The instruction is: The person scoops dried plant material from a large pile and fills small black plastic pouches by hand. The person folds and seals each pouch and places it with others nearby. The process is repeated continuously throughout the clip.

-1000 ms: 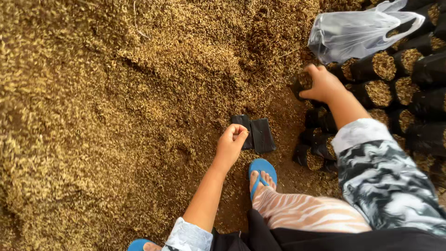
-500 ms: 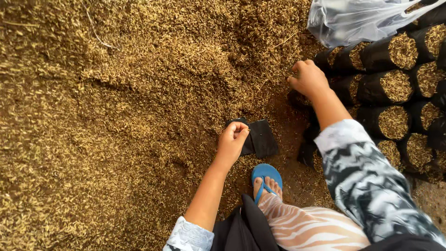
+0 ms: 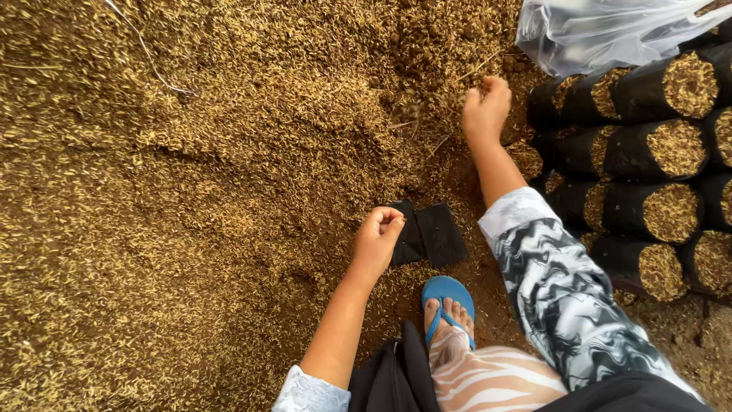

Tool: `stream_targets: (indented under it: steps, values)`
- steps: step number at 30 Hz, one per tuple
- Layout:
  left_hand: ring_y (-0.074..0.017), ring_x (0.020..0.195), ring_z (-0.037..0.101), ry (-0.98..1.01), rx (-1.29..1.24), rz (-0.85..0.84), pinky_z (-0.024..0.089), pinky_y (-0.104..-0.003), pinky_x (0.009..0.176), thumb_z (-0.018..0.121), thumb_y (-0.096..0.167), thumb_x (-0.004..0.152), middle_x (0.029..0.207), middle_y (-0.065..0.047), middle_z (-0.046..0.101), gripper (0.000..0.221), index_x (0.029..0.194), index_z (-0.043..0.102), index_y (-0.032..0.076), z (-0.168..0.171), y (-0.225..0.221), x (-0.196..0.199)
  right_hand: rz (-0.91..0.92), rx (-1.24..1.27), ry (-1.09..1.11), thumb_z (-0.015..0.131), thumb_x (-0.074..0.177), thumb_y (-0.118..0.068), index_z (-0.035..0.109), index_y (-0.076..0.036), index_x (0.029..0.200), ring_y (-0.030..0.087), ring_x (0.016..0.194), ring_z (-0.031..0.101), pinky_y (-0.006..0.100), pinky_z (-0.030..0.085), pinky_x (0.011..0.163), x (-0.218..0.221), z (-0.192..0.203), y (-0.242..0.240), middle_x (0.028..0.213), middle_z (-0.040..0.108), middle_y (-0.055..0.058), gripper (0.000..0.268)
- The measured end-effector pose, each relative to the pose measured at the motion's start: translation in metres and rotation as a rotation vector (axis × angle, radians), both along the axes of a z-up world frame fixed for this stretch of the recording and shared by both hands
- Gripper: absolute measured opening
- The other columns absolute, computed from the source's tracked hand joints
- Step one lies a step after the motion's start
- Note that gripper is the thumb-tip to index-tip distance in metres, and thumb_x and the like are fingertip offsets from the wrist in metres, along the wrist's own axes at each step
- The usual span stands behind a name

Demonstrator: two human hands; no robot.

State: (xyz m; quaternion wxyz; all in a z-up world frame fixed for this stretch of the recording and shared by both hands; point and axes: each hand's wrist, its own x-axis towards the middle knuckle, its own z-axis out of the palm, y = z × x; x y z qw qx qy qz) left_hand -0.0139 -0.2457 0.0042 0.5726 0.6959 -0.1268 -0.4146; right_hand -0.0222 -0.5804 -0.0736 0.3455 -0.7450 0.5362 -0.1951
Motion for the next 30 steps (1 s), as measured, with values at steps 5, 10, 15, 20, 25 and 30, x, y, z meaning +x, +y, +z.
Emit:
stream_targets:
  steps: [5, 10, 15, 20, 25, 30]
  values:
    - [-0.0045, 0.074, 0.054, -0.014, 0.086, -0.017, 0.049, -0.026, 0.067, 0.065, 0.020, 0.098, 0.083, 0.006, 0.060, 0.015, 0.108, 0.065, 0.009, 0.012, 0.009, 0.012, -0.191, -0.008, 0.087, 0.051, 0.109, -0.035, 0.013, -0.006, 0.164, 0.038, 0.158, 0.006, 0.049, 0.011, 0.128, 0.001, -0.049, -0.012, 0.172, 0.007, 0.019, 0.073]
    - [-0.0059, 0.074, 0.051, -0.023, 0.112, 0.040, 0.048, -0.027, 0.068, 0.065, 0.019, 0.100, 0.085, 0.003, 0.059, 0.014, 0.109, 0.066, 0.008, 0.011, 0.032, 0.030, -0.194, -0.054, 0.005, 0.044, 0.113, -0.039, 0.010, -0.008, 0.167, 0.038, 0.162, 0.004, 0.049, 0.008, 0.131, 0.045, -0.095, -0.025, 0.175, 0.008, 0.019, 0.071]
    - [-0.0047, 0.077, 0.054, -0.045, 0.089, 0.075, 0.048, -0.026, 0.069, 0.065, 0.019, 0.098, 0.088, 0.005, 0.062, 0.014, 0.109, 0.066, 0.008, 0.008, 0.040, 0.027, -0.149, 0.130, -0.339, 0.046, 0.112, -0.034, 0.005, -0.006, 0.166, 0.038, 0.160, 0.004, 0.048, 0.010, 0.130, 0.079, -0.107, -0.053, 0.174, 0.001, 0.020, 0.074]
    - [-0.0059, 0.073, 0.053, 0.013, 0.156, 0.033, 0.047, -0.027, 0.067, 0.065, 0.019, 0.098, 0.083, 0.003, 0.063, 0.014, 0.107, 0.067, 0.008, 0.010, 0.023, 0.024, 0.158, 0.135, -0.588, 0.048, 0.119, -0.025, 0.038, -0.007, 0.169, 0.034, 0.170, 0.026, 0.045, 0.022, 0.141, 0.034, -0.108, -0.076, 0.180, 0.030, 0.017, 0.055]
    - [-0.0071, 0.077, 0.055, 0.000, 0.159, 0.013, 0.049, -0.028, 0.071, 0.065, 0.020, 0.098, 0.086, 0.002, 0.063, 0.015, 0.107, 0.066, 0.009, 0.016, 0.018, 0.027, -0.313, -0.147, -0.061, 0.062, 0.107, -0.024, 0.030, -0.006, 0.154, 0.038, 0.153, 0.032, 0.049, 0.027, 0.127, 0.025, -0.092, -0.098, 0.163, 0.030, 0.020, 0.059]
    - [-0.0081, 0.083, 0.057, 0.013, 0.153, 0.016, 0.051, -0.029, 0.075, 0.064, 0.021, 0.099, 0.091, 0.003, 0.062, 0.016, 0.110, 0.066, 0.010, 0.014, 0.025, 0.031, -0.158, 0.159, -0.131, 0.051, 0.105, -0.020, 0.014, -0.009, 0.167, 0.033, 0.152, 0.039, 0.048, 0.034, 0.125, 0.043, -0.053, -0.073, 0.168, 0.027, 0.020, 0.072]
